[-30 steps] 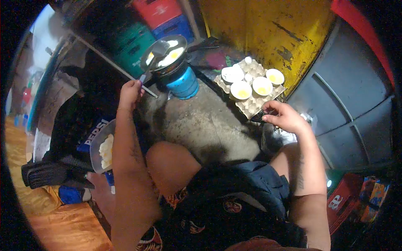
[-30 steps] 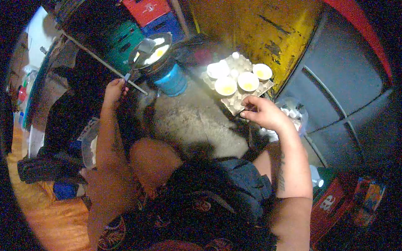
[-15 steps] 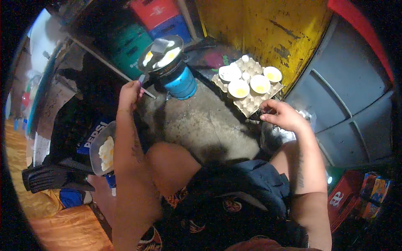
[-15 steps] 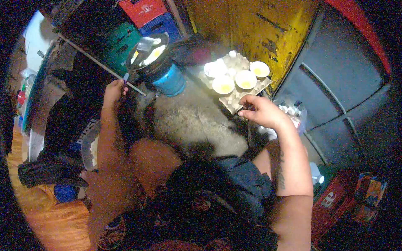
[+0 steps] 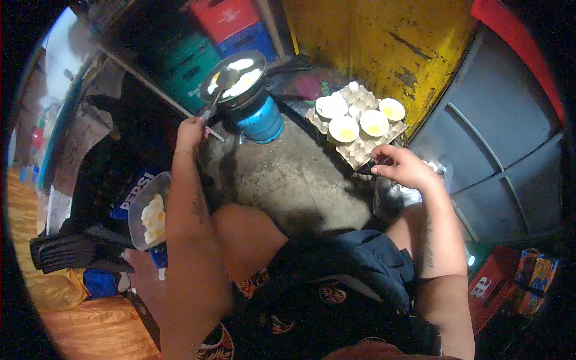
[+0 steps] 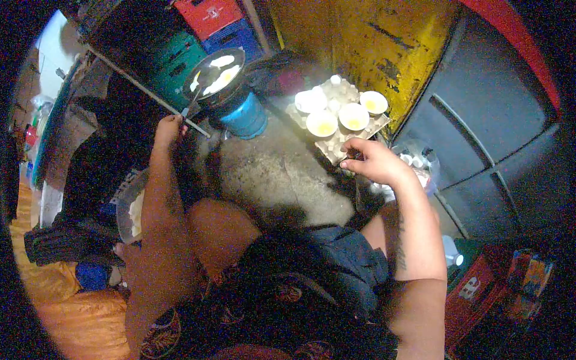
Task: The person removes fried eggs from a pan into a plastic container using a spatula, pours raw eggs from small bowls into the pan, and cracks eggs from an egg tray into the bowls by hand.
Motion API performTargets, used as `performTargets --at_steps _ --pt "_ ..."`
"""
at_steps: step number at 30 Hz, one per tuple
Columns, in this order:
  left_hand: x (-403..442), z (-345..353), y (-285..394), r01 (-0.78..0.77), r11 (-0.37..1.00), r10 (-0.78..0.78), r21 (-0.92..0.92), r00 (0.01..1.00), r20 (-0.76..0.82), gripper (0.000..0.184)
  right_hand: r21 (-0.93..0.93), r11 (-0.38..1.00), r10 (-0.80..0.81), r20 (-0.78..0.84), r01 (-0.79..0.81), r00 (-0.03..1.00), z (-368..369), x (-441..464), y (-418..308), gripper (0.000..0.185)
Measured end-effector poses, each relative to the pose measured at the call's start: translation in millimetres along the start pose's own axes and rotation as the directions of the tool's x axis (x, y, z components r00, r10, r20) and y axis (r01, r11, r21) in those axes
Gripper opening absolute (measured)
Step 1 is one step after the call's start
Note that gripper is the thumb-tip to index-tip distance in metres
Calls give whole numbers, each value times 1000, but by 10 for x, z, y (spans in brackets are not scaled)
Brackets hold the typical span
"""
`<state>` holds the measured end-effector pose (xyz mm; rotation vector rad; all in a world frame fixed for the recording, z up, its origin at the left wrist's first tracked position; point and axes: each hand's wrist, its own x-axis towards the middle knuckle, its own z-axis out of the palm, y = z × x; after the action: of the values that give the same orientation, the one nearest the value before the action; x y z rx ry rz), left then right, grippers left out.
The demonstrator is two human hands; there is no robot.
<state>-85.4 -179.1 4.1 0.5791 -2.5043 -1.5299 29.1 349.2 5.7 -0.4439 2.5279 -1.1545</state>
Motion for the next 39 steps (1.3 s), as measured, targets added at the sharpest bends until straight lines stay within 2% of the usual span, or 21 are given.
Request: performTargets --at_steps 2,5,6,8,11,14,15,18,21,24,33,39 --pt "-120 -49 39 -1 997 6 -82 998 64 23 -3 1000 0 -1 0 1000 -7 -3 -15 34" --pt "-292 -161 107 -61 998 61 -4 996 63 22 2 1000 2 5 -2 1000 -5 15 -15 36" --pt "-303 -190 77 -184 970 189 159 982 -14 22 -4 1000 -2 9 2 1000 -12 22 -11 37" --pt "-316 -264 19 -359 797 458 485 883 -100 23 -14 1000 -18 10 18 1000 -18 38 -3 38" --pt "-688 -361 342 -227 635 480 738 865 -147 29 -8 999 -37 4 37 999 1 48 35 38" --pt "-834 -493 516 -178 457 542 871 833 -114 30 13 999 -34 18 34 999 14 55 56 39" --pt "-931 -479 684 -90 398 475 913 872 -121 30 9 999 -35 24 35 999 8 52 43 39" --pt "-970 -541 803 -44 195 558 980 827 -74 29 3 999 -43 26 43 999 9 51 44 40" --pt "-908 -594 812 -98 85 613 992 789 25 29 17 1000 -27 23 26 999 11 49 58 40" --pt "-941 -541 870 -118 125 541 985 840 33 28 27 999 -26 25 25 999 13 36 46 39" --pt "-1002 -325 807 -206 256 524 945 851 43 28 37 999 -31 17 30 999 12 -22 66 32" --pt "-955 -284 652 -159 359 458 920 889 -25 32 15 1000 -17 19 17 1000 -7 -54 48 33"
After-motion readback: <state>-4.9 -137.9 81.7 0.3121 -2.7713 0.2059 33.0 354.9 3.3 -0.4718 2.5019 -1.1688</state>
